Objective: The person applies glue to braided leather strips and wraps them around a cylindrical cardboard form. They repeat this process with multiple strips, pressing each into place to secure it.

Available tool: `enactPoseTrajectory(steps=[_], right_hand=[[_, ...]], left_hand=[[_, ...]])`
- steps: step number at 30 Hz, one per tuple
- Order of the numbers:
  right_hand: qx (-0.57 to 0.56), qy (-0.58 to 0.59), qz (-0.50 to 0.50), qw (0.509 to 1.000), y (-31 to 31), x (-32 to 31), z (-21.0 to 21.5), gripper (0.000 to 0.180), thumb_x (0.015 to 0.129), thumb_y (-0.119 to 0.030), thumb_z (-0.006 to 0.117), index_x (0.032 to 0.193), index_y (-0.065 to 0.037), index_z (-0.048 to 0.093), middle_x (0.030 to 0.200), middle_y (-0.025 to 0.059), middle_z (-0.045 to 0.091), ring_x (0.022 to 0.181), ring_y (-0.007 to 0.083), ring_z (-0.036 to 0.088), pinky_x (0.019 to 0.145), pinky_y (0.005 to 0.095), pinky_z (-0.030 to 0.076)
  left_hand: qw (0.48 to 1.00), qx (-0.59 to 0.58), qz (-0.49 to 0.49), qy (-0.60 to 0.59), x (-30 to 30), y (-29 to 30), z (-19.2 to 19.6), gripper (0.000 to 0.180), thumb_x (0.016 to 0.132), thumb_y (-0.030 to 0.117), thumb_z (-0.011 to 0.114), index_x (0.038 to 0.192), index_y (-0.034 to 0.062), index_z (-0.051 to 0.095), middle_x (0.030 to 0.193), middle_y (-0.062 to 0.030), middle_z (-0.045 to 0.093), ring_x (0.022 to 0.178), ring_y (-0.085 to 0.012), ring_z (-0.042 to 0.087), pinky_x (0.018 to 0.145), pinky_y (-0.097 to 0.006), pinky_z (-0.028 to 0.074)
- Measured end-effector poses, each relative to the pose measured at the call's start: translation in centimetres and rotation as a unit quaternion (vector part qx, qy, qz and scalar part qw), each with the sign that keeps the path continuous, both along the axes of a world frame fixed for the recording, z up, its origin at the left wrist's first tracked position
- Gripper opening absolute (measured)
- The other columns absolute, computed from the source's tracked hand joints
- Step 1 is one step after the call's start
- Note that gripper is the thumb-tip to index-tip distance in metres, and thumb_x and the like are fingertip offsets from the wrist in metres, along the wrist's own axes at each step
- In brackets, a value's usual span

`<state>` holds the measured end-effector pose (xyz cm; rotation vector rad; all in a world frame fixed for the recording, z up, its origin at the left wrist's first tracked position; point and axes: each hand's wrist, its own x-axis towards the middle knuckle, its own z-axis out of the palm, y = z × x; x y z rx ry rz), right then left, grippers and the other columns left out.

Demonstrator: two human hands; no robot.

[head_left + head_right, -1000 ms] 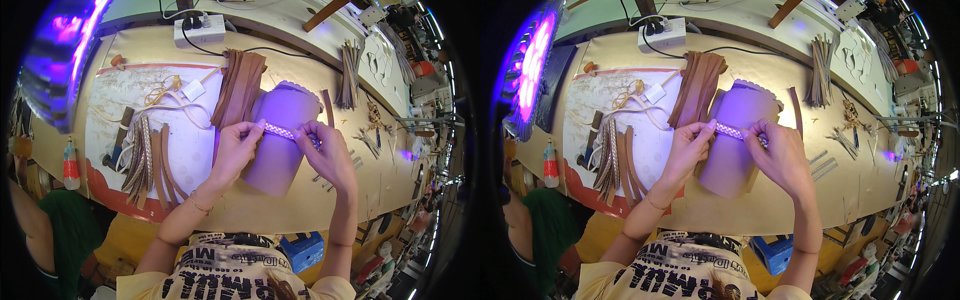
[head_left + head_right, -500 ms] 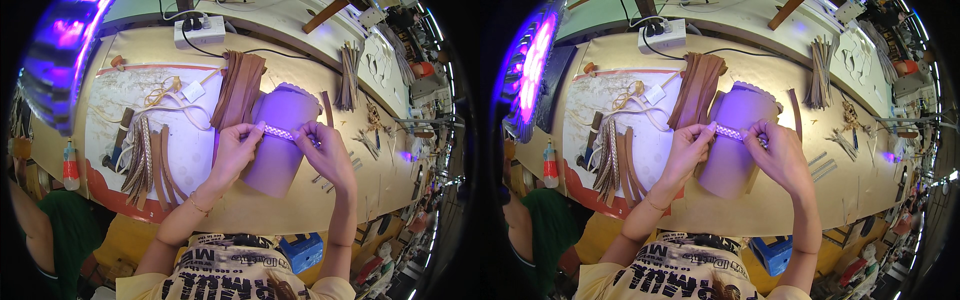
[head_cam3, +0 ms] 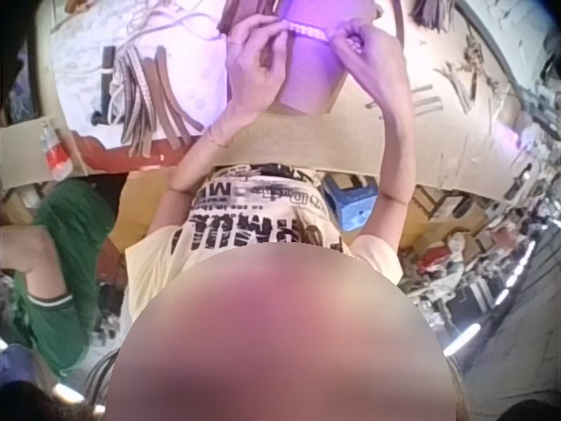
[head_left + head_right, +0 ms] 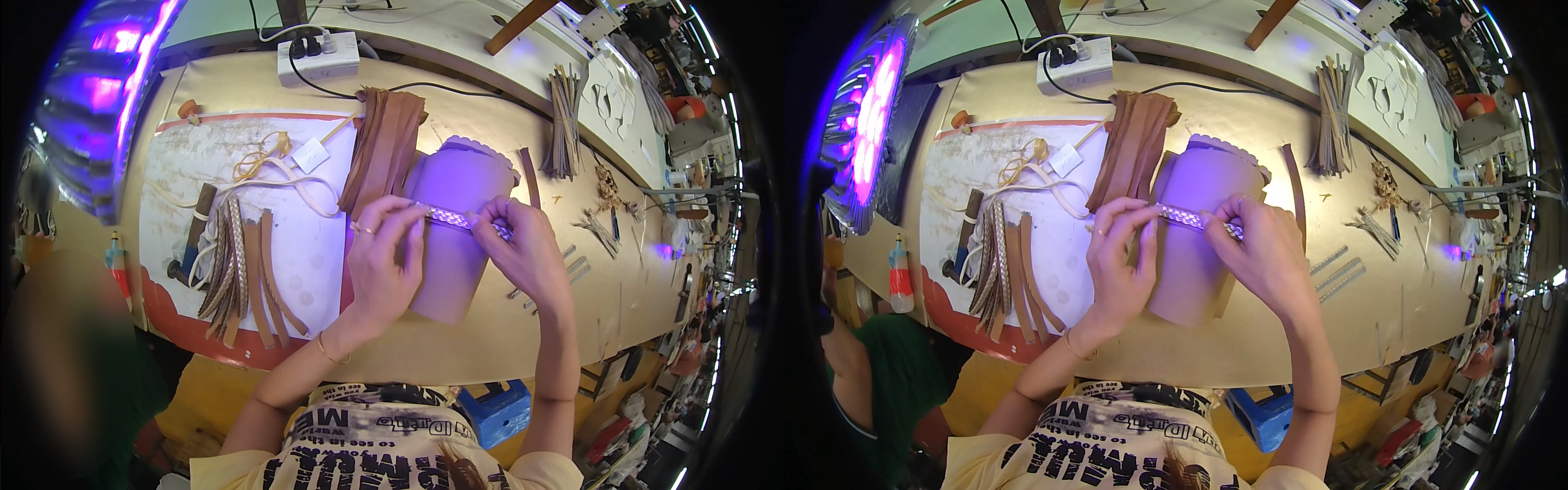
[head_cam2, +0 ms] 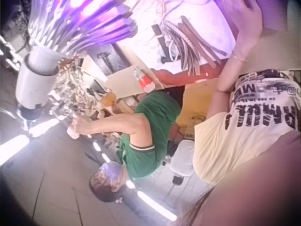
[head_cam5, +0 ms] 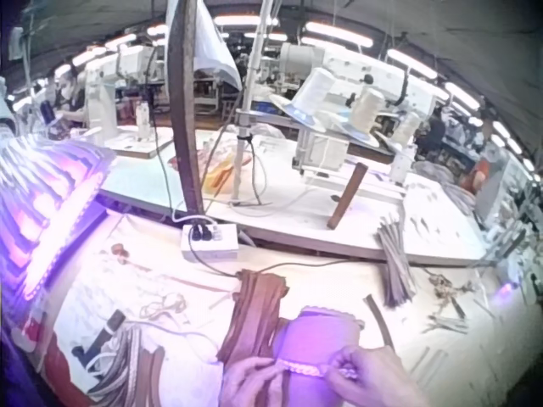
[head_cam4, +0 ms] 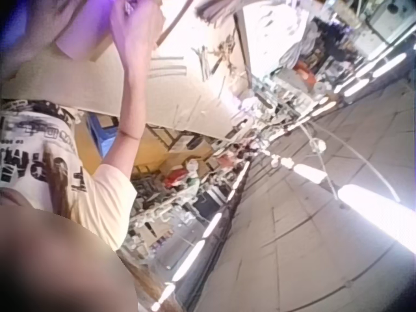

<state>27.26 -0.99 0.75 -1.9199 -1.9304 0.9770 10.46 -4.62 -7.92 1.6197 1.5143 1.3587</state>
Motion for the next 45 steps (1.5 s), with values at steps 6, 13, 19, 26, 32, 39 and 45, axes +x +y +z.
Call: enactPoseTrajectory(steps=[6, 13, 19, 26, 32, 39, 45], right_hand=[[0.039, -0.032, 0.043, 0.998, 0.2, 0.8, 0.0, 0.031, 0.087, -0.030, 0.068, 0.081, 0.000, 0.066, 0.063, 0.0124, 0.060, 0.058, 0.0232, 0.059, 0.056, 0.0350, 0.046], [-0.013, -0.005, 0.026, 1.000, -0.9, 5.2, 1.1, 0.037, 0.090, -0.034, 0.069, 0.079, 0.001, 0.066, 0.055, 0.0022, 0.047, 0.051, 0.0108, 0.038, 0.048, 0.0303, 0.034], [-0.056, 0.086, -0.009, 0.995, -2.2, 7.1, -0.1, 0.038, 0.090, -0.036, 0.066, 0.085, 0.001, 0.070, 0.056, 0.0092, 0.055, 0.049, 0.0179, 0.047, 0.049, 0.0349, 0.038], [-0.056, 0.152, -0.036, 0.986, -3.3, 7.3, -1.4, 0.035, 0.095, -0.034, 0.063, 0.084, -0.001, 0.065, 0.058, -0.0010, 0.048, 0.047, 0.0075, 0.039, 0.040, 0.0251, 0.035], [-0.010, 0.160, -0.012, 0.987, -3.2, 7.6, -3.2, 0.038, 0.090, -0.036, 0.066, 0.086, 0.002, 0.070, 0.063, 0.0124, 0.062, 0.055, 0.0198, 0.055, 0.054, 0.0346, 0.042], [-0.032, 0.198, -0.008, 0.980, -3.2, 7.9, -5.3, 0.037, 0.093, -0.035, 0.064, 0.083, 0.001, 0.066, 0.063, 0.0025, 0.054, 0.059, 0.0088, 0.044, 0.055, 0.0283, 0.038], [-0.053, 0.263, -0.023, 0.963, -3.0, 7.8, -7.0, 0.040, 0.093, -0.037, 0.064, 0.082, 0.000, 0.066, 0.065, -0.0008, 0.055, 0.061, 0.0062, 0.044, 0.055, 0.0267, 0.038]], left_hand=[[0.984, -0.014, -0.174, -0.026, -0.3, -0.6, 0.3, 0.037, 0.098, 0.016, 0.051, 0.129, -0.0026, 0.057, 0.137, -0.0236, 0.053, 0.126, -0.0361, 0.054, 0.102, -0.039, 0.043], [0.977, -0.029, -0.213, -0.009, -0.7, -0.4, -0.1, 0.043, 0.098, 0.019, 0.054, 0.136, -0.0016, 0.051, 0.140, -0.0249, 0.049, 0.128, -0.0368, 0.051, 0.105, -0.040, 0.041], [0.976, -0.020, -0.216, 0.003, -0.3, -0.5, -0.1, 0.042, 0.100, 0.018, 0.050, 0.136, -0.0036, 0.050, 0.140, -0.0253, 0.049, 0.131, -0.0349, 0.049, 0.107, -0.039, 0.039], [0.975, -0.040, -0.218, 0.030, -0.5, -0.5, -0.2, 0.043, 0.101, 0.018, 0.049, 0.137, -0.0042, 0.049, 0.141, -0.0244, 0.048, 0.134, -0.0326, 0.045, 0.109, -0.038, 0.035], [0.975, -0.046, -0.213, 0.031, -0.4, -0.6, -0.2, 0.044, 0.101, 0.018, 0.047, 0.139, -0.0046, 0.046, 0.142, -0.0238, 0.048, 0.135, -0.0313, 0.044, 0.110, -0.037, 0.034], [0.974, -0.059, -0.215, 0.029, -0.5, -0.6, -0.3, 0.045, 0.102, 0.020, 0.046, 0.138, -0.0061, 0.046, 0.143, -0.0229, 0.047, 0.134, -0.0299, 0.045, 0.110, -0.037, 0.033], [0.975, -0.097, -0.200, 0.019, -0.4, -0.8, -0.3, 0.045, 0.101, 0.018, 0.046, 0.137, -0.0081, 0.046, 0.142, -0.0238, 0.048, 0.133, -0.0302, 0.046, 0.110, -0.038, 0.034]])
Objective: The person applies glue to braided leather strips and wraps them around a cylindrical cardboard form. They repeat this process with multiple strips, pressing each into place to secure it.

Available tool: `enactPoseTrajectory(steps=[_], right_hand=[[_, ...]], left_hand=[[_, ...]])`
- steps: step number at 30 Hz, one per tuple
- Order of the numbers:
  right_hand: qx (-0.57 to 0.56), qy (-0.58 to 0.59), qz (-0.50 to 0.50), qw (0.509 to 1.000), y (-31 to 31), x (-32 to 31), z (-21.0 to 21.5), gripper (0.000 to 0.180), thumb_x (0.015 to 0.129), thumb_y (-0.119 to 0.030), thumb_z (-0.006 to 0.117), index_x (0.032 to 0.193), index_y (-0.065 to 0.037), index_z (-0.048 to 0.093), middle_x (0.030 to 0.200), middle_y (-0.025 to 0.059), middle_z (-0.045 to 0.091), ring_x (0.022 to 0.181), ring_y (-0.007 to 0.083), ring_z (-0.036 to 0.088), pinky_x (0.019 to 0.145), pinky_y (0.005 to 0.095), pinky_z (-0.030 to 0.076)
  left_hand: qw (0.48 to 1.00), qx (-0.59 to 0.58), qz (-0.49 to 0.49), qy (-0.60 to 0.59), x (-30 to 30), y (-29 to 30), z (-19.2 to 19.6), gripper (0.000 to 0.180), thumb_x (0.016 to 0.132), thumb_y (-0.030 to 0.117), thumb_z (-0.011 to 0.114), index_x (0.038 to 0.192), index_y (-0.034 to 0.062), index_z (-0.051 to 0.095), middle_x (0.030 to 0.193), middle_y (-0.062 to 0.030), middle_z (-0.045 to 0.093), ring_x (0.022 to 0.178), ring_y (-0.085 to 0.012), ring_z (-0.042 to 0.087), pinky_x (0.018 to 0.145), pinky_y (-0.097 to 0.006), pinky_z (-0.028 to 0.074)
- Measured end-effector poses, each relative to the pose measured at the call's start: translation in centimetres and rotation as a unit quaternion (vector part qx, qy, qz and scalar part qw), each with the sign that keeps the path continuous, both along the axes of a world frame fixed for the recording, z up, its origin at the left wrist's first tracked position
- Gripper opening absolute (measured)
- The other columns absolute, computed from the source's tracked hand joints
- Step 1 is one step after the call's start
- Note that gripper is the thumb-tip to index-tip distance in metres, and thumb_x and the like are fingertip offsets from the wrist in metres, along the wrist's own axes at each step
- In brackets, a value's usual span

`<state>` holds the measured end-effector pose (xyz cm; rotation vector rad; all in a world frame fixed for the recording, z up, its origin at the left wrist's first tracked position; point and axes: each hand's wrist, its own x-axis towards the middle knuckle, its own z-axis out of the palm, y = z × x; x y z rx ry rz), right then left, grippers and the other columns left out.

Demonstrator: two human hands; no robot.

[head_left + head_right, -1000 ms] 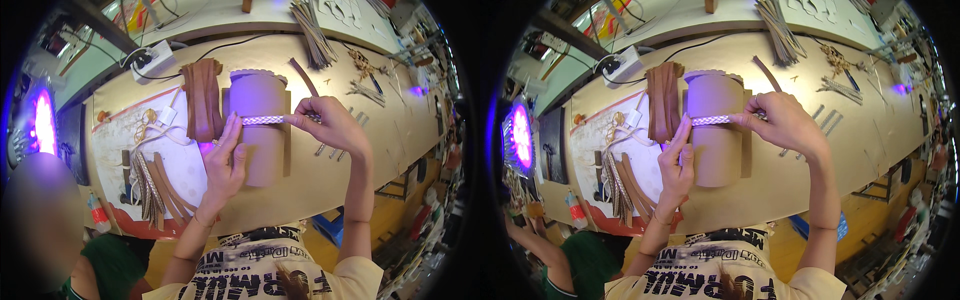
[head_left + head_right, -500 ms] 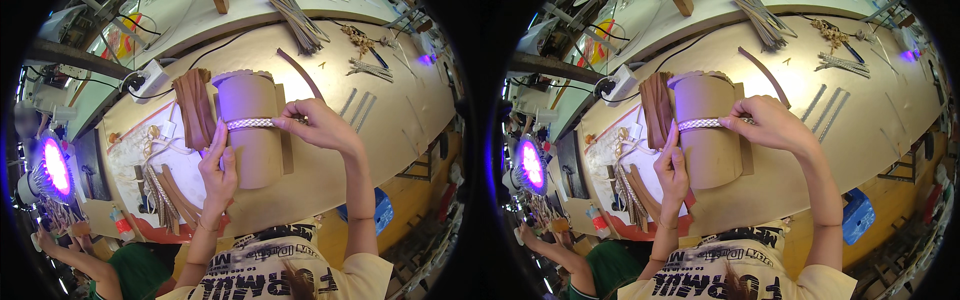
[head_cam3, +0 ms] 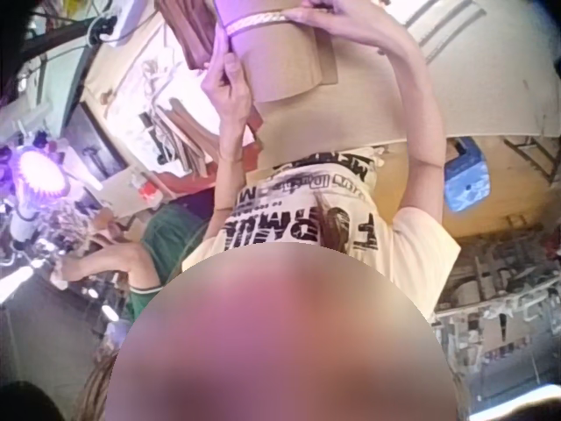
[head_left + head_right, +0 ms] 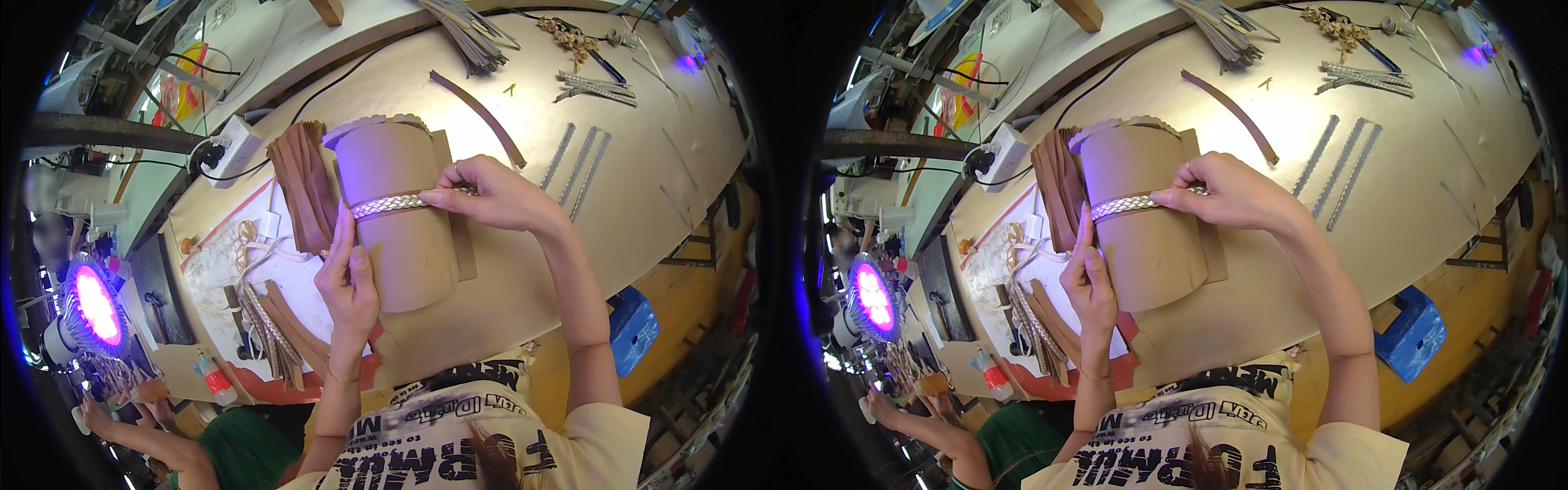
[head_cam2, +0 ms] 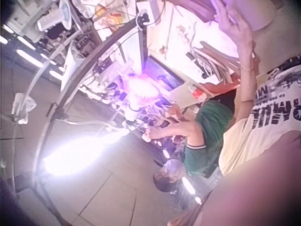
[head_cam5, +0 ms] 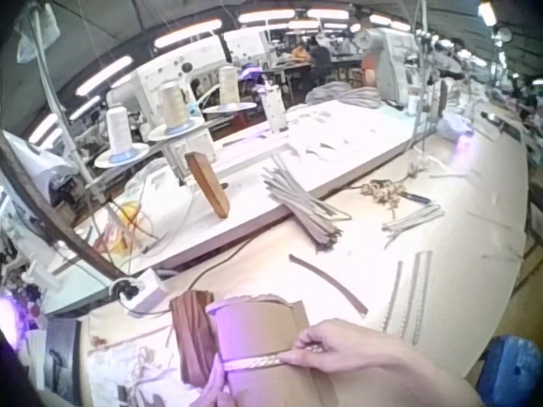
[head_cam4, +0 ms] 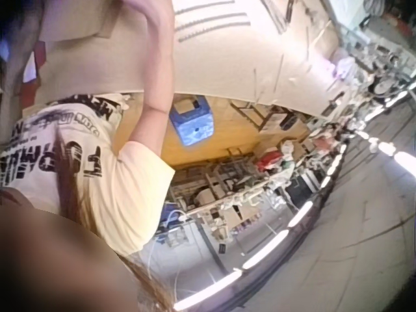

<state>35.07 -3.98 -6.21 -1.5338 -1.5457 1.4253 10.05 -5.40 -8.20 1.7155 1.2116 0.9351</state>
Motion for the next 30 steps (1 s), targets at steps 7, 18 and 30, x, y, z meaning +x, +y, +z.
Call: enactPoseTrajectory(steps=[7, 18, 30], right_hand=[[0.010, 0.001, -0.006, 1.000, -0.2, 0.3, -0.4, 0.040, 0.093, -0.038, 0.065, 0.083, 0.000, 0.066, 0.066, -0.0009, 0.056, 0.062, 0.0061, 0.045, 0.056, 0.0259, 0.037], [-0.006, 0.062, 0.009, 0.998, 0.4, 0.4, -1.6, 0.045, 0.090, -0.045, 0.067, 0.084, -0.001, 0.070, 0.067, 0.0086, 0.061, 0.062, 0.0151, 0.053, 0.059, 0.0322, 0.044], [-0.019, 0.024, 0.004, 1.000, 0.4, -0.2, -0.5, 0.043, 0.092, -0.042, 0.065, 0.085, 0.000, 0.070, 0.061, 0.0011, 0.053, 0.059, 0.0088, 0.043, 0.052, 0.0287, 0.036]], left_hand=[[1.000, 0.012, 0.001, 0.001, 0.0, 0.0, 0.0, 0.044, 0.101, 0.016, 0.046, 0.137, -0.0092, 0.046, 0.141, -0.0241, 0.049, 0.132, -0.0306, 0.047, 0.109, -0.038, 0.035], [0.980, 0.118, -0.030, 0.159, 0.5, -0.1, 3.5, 0.057, 0.092, 0.025, 0.062, 0.142, 0.0038, 0.044, 0.153, -0.0329, 0.019, 0.140, -0.0445, 0.030, 0.112, -0.047, 0.030], [0.907, 0.104, -0.163, 0.374, 4.3, -1.5, 6.7, 0.074, 0.085, 0.047, 0.067, 0.146, 0.0137, 0.042, 0.152, -0.0390, 0.007, 0.142, -0.0535, 0.011, 0.113, -0.059, 0.015]])
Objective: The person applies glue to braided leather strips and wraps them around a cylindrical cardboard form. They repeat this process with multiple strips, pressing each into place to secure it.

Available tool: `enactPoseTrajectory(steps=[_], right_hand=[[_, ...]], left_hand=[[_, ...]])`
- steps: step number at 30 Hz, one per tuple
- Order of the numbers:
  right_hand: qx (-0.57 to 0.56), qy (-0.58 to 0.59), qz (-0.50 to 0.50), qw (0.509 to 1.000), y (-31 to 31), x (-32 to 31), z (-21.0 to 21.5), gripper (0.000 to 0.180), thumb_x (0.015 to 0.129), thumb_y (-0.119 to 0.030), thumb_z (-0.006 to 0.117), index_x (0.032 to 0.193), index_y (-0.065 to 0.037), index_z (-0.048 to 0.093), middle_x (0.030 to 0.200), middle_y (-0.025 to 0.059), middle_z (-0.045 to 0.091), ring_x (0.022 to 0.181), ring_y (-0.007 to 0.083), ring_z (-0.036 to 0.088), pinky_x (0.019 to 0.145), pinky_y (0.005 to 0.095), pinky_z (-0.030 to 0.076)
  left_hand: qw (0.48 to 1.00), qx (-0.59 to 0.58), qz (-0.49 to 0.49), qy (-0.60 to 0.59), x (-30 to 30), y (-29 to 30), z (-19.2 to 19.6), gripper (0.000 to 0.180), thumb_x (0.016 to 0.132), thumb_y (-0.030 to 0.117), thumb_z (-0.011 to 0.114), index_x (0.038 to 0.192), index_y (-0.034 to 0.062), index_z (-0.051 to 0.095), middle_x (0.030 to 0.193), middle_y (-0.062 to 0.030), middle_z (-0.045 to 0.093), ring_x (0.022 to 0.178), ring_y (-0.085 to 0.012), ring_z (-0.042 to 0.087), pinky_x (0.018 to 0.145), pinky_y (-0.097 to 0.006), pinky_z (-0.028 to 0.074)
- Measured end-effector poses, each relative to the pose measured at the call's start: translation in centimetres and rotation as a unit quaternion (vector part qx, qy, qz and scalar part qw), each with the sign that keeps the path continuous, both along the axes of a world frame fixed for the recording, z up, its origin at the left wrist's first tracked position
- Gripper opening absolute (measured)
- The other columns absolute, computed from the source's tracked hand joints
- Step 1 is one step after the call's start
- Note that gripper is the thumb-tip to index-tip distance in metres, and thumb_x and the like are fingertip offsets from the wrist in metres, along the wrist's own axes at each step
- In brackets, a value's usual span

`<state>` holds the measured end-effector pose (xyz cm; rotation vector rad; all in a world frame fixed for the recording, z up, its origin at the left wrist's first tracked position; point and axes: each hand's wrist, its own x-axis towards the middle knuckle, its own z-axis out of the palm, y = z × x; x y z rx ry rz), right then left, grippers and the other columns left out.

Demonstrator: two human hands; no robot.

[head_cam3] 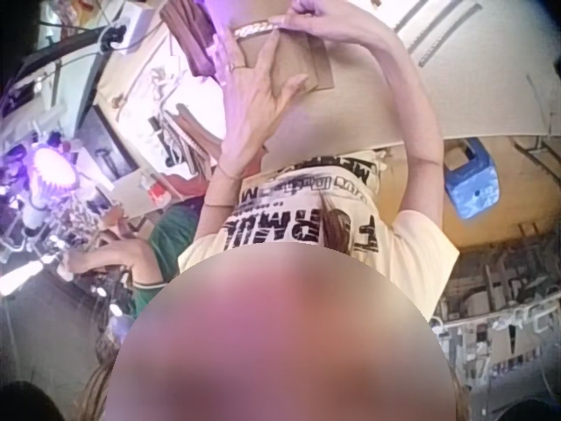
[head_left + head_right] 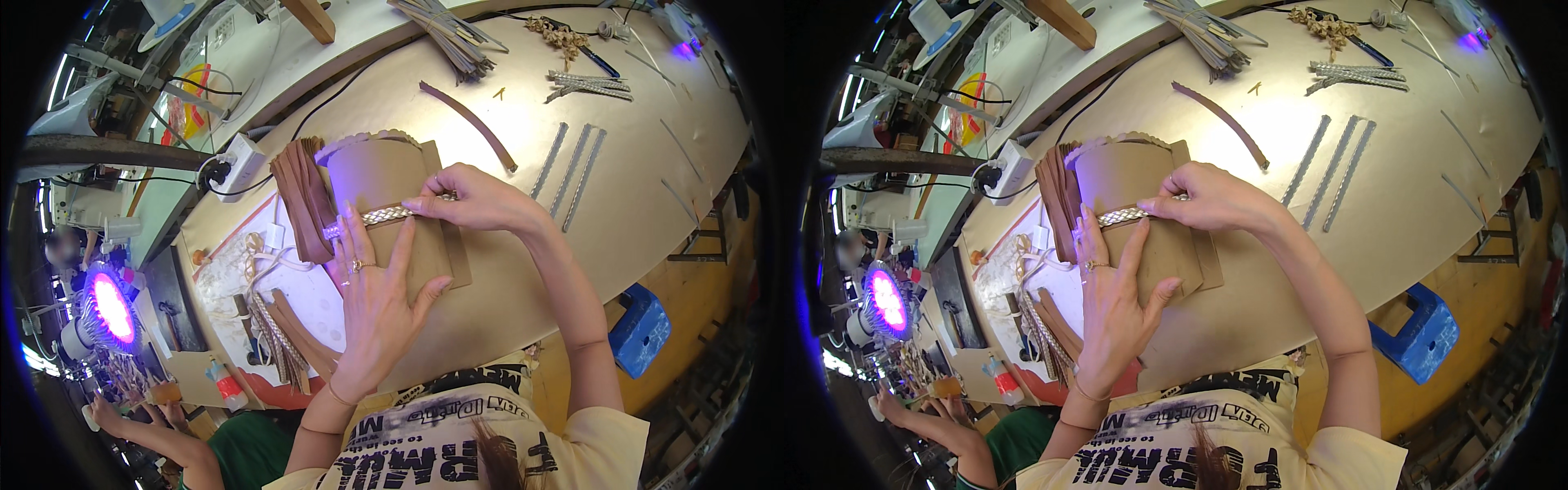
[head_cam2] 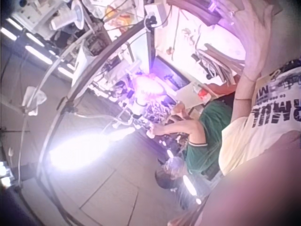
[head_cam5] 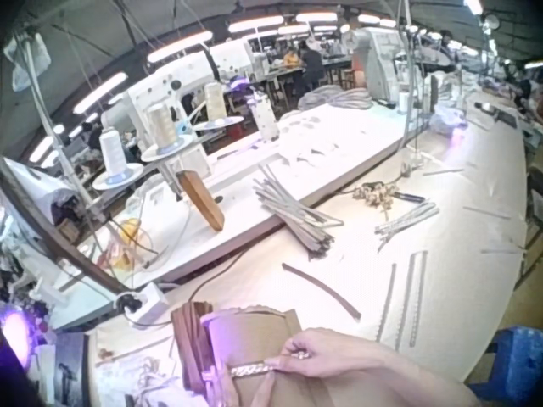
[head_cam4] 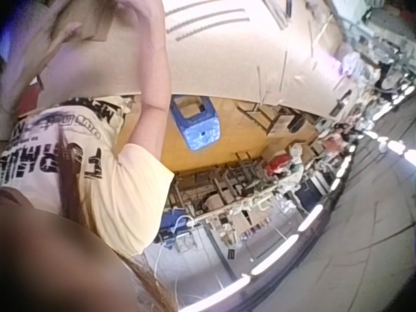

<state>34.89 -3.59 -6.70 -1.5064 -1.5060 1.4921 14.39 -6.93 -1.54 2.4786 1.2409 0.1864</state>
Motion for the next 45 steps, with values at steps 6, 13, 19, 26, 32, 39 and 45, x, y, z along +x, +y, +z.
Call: enactPoseTrajectory(steps=[6, 13, 19, 26, 32, 39, 45], right_hand=[[-0.009, -0.020, 0.013, 1.000, 0.3, 0.2, 0.6, 0.046, 0.091, -0.044, 0.066, 0.084, 0.001, 0.070, 0.059, 0.0027, 0.052, 0.057, 0.0103, 0.044, 0.050, 0.0304, 0.036], [0.071, -0.097, -0.013, 0.993, -0.3, 0.7, 2.8, 0.041, 0.087, -0.042, 0.067, 0.085, -0.002, 0.072, 0.067, 0.0163, 0.065, 0.060, 0.0266, 0.063, 0.059, 0.0379, 0.047], [0.134, -0.056, -0.047, 0.988, -0.9, 0.6, 2.9, 0.036, 0.086, -0.038, 0.070, 0.086, -0.001, 0.071, 0.066, 0.0144, 0.065, 0.059, 0.0233, 0.061, 0.055, 0.0356, 0.045], [0.032, 0.016, -0.039, 0.999, -1.2, 1.4, 0.0, 0.034, 0.089, -0.035, 0.069, 0.090, -0.001, 0.070, 0.067, 0.0056, 0.063, 0.060, 0.0114, 0.053, 0.056, 0.0297, 0.042], [0.008, 0.042, -0.034, 0.998, -1.0, 1.2, -1.6, 0.037, 0.091, -0.037, 0.068, 0.091, 0.000, 0.069, 0.071, 0.0025, 0.062, 0.066, 0.0086, 0.052, 0.060, 0.0277, 0.043], [-0.022, 0.071, -0.026, 0.997, -1.2, 1.0, -2.2, 0.039, 0.092, -0.039, 0.067, 0.091, 0.000, 0.068, 0.073, -0.0012, 0.061, 0.069, 0.0059, 0.050, 0.063, 0.0253, 0.043], [0.016, 0.090, -0.056, 0.994, -1.3, 0.4, -3.1, 0.037, 0.089, -0.038, 0.068, 0.090, -0.001, 0.070, 0.068, 0.0070, 0.064, 0.062, 0.0117, 0.055, 0.058, 0.0300, 0.045]], left_hand=[[1.000, 0.015, 0.004, 0.021, 0.1, -0.3, -0.2, 0.078, 0.085, 0.049, 0.067, 0.147, 0.0120, 0.039, 0.150, -0.0413, 0.009, 0.140, -0.0552, 0.015, 0.111, -0.061, 0.018], [0.999, 0.025, 0.014, 0.032, 0.6, -0.4, -0.1, 0.076, 0.084, 0.048, 0.068, 0.144, 0.0092, 0.042, 0.149, -0.0426, 0.009, 0.139, -0.0560, 0.017, 0.110, -0.061, 0.019], [0.999, 0.019, 0.013, 0.026, 0.8, -0.5, 0.1, 0.076, 0.084, 0.047, 0.069, 0.143, 0.0070, 0.043, 0.149, -0.0435, 0.008, 0.138, -0.0575, 0.017, 0.110, -0.061, 0.020], [0.999, 0.014, 0.010, 0.028, 0.7, -0.5, 0.1, 0.079, 0.083, 0.050, 0.070, 0.143, 0.0064, 0.043, 0.148, -0.0455, 0.006, 0.137, -0.0597, 0.017, 0.110, -0.061, 0.020], [1.000, 0.014, 0.009, 0.024, 0.7, -0.4, 0.1, 0.081, 0.081, 0.051, 0.071, 0.144, 0.0075, 0.042, 0.148, -0.0459, 0.004, 0.135, -0.0615, 0.019, 0.108, -0.062, 0.023], [1.000, 0.007, 0.018, 0.023, 0.7, -0.5, 0.1, 0.082, 0.080, 0.053, 0.072, 0.144, 0.0092, 0.043, 0.148, -0.0456, 0.004, 0.134, -0.0618, 0.021, 0.107, -0.063, 0.025], [0.999, 0.006, 0.024, 0.031, 0.8, -0.6, 0.1, 0.085, 0.078, 0.054, 0.073, 0.144, 0.0093, 0.042, 0.148, -0.0455, 0.005, 0.134, -0.0621, 0.022, 0.107, -0.063, 0.025]])
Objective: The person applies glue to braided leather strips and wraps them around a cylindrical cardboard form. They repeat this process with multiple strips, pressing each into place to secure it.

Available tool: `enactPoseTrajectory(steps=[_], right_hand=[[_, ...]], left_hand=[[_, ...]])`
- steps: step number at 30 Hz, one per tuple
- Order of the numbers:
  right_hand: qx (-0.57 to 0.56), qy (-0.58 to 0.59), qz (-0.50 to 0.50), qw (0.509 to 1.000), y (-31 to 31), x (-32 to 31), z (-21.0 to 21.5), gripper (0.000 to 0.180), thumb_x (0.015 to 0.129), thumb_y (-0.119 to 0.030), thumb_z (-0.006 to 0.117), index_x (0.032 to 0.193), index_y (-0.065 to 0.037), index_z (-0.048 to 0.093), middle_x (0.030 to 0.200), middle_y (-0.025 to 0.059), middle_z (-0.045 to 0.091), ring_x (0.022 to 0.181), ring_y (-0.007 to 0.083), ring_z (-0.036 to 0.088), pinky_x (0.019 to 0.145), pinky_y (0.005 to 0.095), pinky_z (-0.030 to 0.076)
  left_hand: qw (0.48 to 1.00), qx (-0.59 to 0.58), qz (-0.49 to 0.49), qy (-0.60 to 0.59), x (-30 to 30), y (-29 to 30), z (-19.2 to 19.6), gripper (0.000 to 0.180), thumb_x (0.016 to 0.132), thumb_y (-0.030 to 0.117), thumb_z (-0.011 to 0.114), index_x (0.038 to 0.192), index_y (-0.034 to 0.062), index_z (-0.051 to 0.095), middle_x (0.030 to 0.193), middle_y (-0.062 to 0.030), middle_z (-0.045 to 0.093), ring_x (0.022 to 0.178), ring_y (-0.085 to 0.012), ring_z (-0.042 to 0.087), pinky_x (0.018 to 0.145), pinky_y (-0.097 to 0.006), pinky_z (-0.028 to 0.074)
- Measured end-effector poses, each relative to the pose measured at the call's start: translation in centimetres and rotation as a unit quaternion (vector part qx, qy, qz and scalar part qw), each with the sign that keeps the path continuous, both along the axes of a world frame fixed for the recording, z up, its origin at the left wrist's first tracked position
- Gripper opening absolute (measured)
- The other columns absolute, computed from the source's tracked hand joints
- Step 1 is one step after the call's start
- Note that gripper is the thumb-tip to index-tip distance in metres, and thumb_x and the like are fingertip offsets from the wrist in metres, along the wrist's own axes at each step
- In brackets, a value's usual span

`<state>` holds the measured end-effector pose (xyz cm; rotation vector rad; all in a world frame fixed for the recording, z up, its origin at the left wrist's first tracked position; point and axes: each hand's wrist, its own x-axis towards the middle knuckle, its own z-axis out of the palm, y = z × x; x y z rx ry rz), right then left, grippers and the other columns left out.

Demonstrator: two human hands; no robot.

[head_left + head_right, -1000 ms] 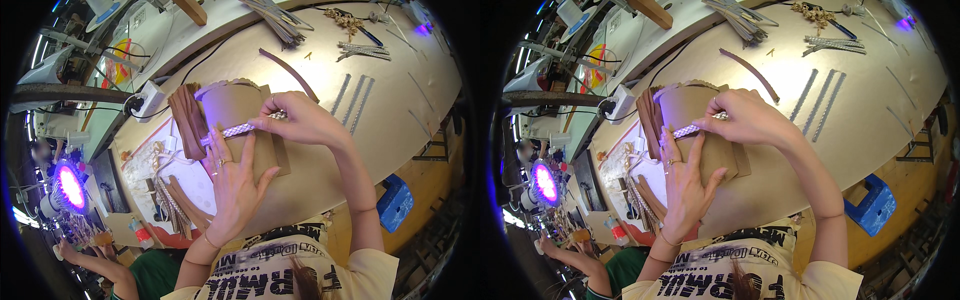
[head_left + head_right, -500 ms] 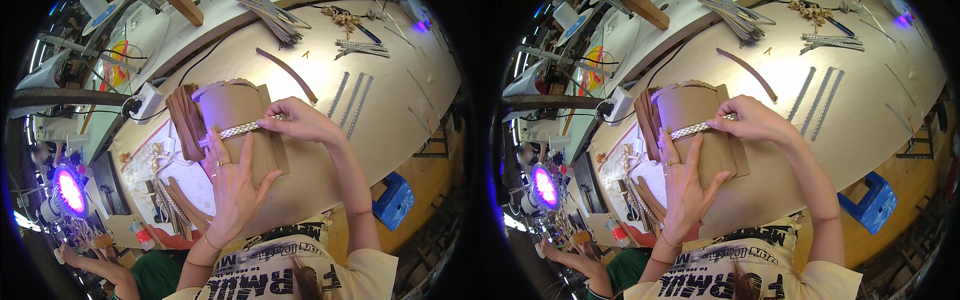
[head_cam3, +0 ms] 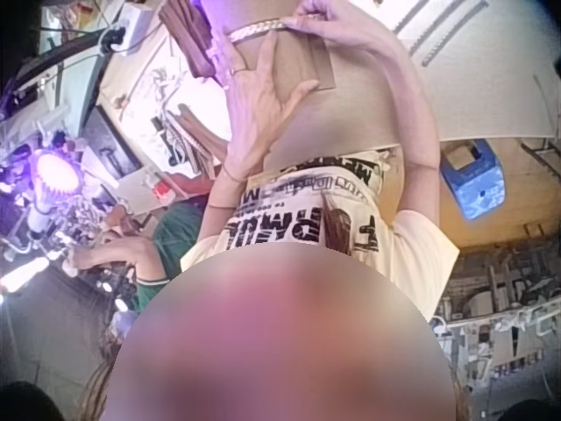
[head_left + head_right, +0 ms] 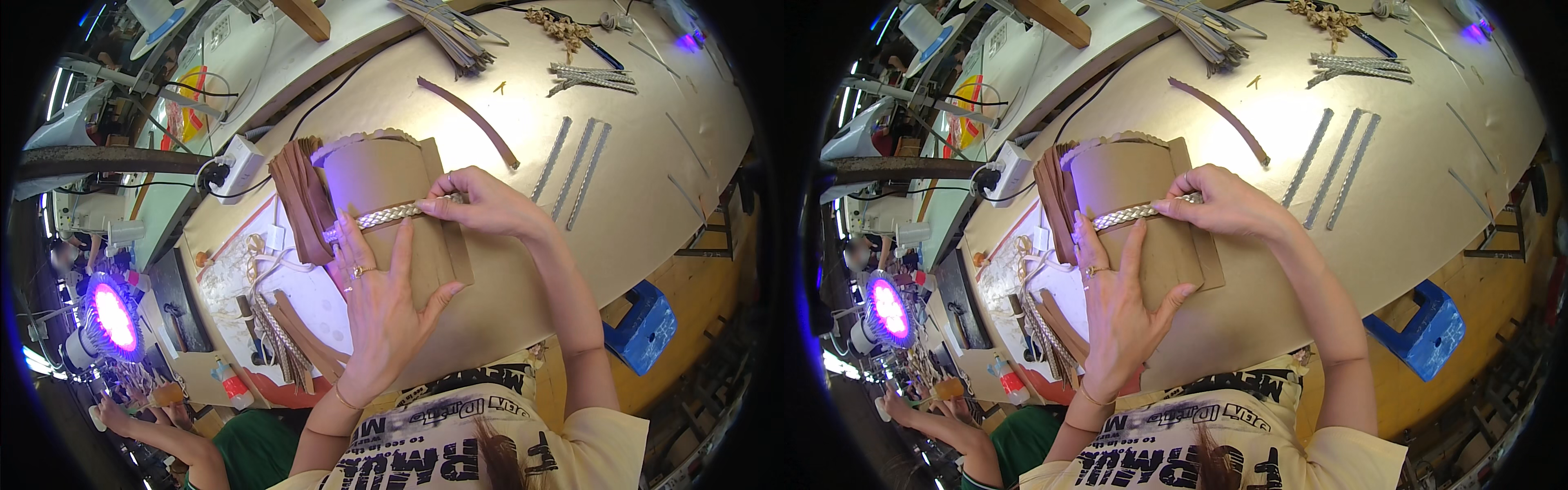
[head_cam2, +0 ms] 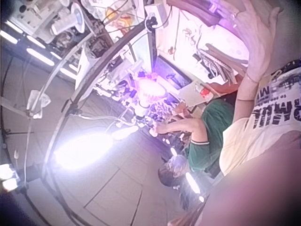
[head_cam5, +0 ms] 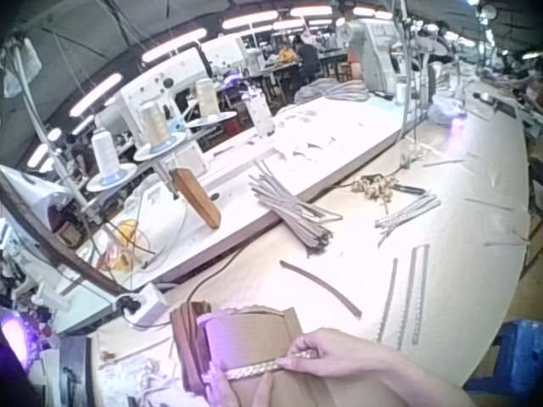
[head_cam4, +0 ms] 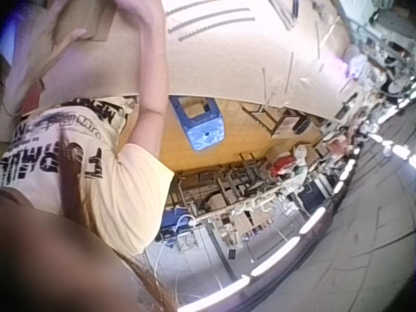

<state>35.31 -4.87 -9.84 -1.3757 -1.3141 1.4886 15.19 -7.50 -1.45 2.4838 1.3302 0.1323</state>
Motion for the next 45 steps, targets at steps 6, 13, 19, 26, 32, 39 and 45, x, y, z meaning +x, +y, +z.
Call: enactPoseTrajectory(steps=[6, 13, 19, 26, 32, 39, 45], right_hand=[[-0.084, -0.104, -0.017, 0.991, -0.3, 0.3, 0.6, 0.036, 0.089, -0.035, 0.069, 0.089, 0.001, 0.070, 0.073, 0.0088, 0.066, 0.067, 0.0114, 0.058, 0.061, 0.0287, 0.047], [-0.045, 0.018, -0.057, 0.997, -1.4, 1.1, -0.4, 0.029, 0.091, -0.026, 0.068, 0.089, 0.002, 0.071, 0.074, 0.0069, 0.068, 0.069, 0.0111, 0.059, 0.064, 0.0284, 0.048], [-0.048, -0.038, -0.046, 0.997, -1.2, 0.7, -1.3, 0.025, 0.089, -0.024, 0.068, 0.092, 0.001, 0.072, 0.076, 0.0094, 0.069, 0.069, 0.0147, 0.062, 0.065, 0.0311, 0.049], [-0.075, -0.073, -0.033, 0.994, -0.8, 0.3, -0.8, 0.024, 0.091, -0.022, 0.067, 0.094, 0.002, 0.070, 0.080, 0.0067, 0.068, 0.071, 0.0121, 0.058, 0.065, 0.0292, 0.047], [-0.065, -0.077, -0.065, 0.993, -0.7, 0.0, -1.1, 0.025, 0.086, -0.024, 0.072, 0.090, 0.001, 0.072, 0.076, 0.0132, 0.069, 0.069, 0.0184, 0.064, 0.066, 0.0320, 0.050], [-0.018, -0.119, -0.226, 0.967, -3.0, -2.4, -0.9, 0.027, 0.085, -0.023, 0.073, 0.086, 0.004, 0.069, 0.065, 0.0096, 0.064, 0.056, 0.0137, 0.057, 0.057, 0.0307, 0.048], [0.038, -0.088, -0.406, 0.909, -4.6, -7.5, -1.3, 0.021, 0.090, -0.020, 0.068, 0.089, 0.001, 0.070, 0.069, 0.0093, 0.063, 0.054, 0.0170, 0.057, 0.054, 0.0316, 0.047]], left_hand=[[1.000, 0.001, -0.002, -0.012, 0.0, 0.0, -0.1, 0.087, 0.077, 0.053, 0.074, 0.144, 0.0087, 0.042, 0.148, -0.0453, 0.005, 0.134, -0.0618, 0.020, 0.107, -0.063, 0.023], [1.000, -0.014, 0.004, -0.022, 0.0, 0.0, -0.3, 0.088, 0.077, 0.052, 0.075, 0.144, 0.0082, 0.041, 0.148, -0.0457, 0.006, 0.135, -0.0614, 0.018, 0.109, -0.061, 0.021], [1.000, 0.004, -0.007, -0.014, 0.0, 0.0, -0.4, 0.088, 0.077, 0.052, 0.074, 0.145, 0.0083, 0.040, 0.148, -0.0456, 0.006, 0.135, -0.0620, 0.017, 0.110, -0.062, 0.020], [1.000, 0.005, -0.005, -0.016, 0.0, -0.1, -0.4, 0.088, 0.077, 0.053, 0.074, 0.145, 0.0085, 0.039, 0.147, -0.0460, 0.006, 0.134, -0.0623, 0.018, 0.110, -0.062, 0.020], [1.000, 0.015, -0.009, -0.004, 0.0, -0.1, -0.3, 0.088, 0.077, 0.052, 0.074, 0.144, 0.0083, 0.041, 0.147, -0.0462, 0.007, 0.133, -0.0623, 0.020, 0.110, -0.062, 0.020], [1.000, 0.017, -0.006, -0.015, 0.0, -0.2, -0.5, 0.087, 0.076, 0.051, 0.076, 0.143, 0.0076, 0.042, 0.148, -0.0449, 0.007, 0.133, -0.0618, 0.021, 0.110, -0.061, 0.020], [0.999, 0.020, -0.008, -0.038, 0.0, -0.1, -0.6, 0.087, 0.073, 0.046, 0.080, 0.142, 0.0072, 0.044, 0.150, -0.0414, 0.007, 0.137, -0.0580, 0.016, 0.112, -0.058, 0.020]])
